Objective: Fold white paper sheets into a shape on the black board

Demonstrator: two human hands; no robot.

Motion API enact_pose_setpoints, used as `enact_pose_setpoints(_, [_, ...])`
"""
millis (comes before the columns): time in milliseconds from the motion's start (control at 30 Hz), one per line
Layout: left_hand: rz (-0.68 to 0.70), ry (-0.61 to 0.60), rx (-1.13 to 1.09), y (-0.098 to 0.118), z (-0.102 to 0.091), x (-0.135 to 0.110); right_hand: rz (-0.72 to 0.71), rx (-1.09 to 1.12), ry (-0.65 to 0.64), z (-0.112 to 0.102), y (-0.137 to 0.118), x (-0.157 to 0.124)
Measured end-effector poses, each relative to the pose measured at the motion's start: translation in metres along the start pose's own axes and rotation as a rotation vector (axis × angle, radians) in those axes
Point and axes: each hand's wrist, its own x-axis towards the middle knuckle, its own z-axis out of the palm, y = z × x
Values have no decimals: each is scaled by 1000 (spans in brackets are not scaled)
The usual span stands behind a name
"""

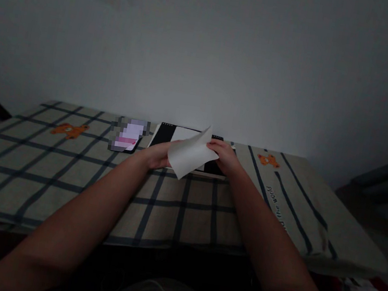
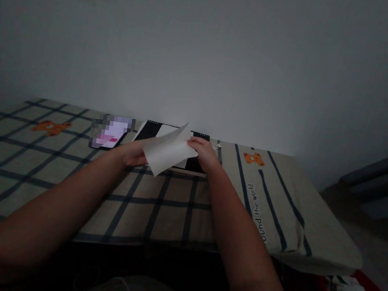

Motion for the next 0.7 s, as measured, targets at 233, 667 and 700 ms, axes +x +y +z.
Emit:
enact_pose_setpoints(233, [7, -36, 177, 0, 7, -6, -8, 46, -28, 1, 2, 1])
enact_pose_setpoints(667, [304, 226, 130, -16, 6, 13, -1, -269, -154, 13, 3, -7])
enact_pose_setpoints(700, [316, 215, 137, -17, 5, 14, -32, -304, -141, 14, 3, -7])
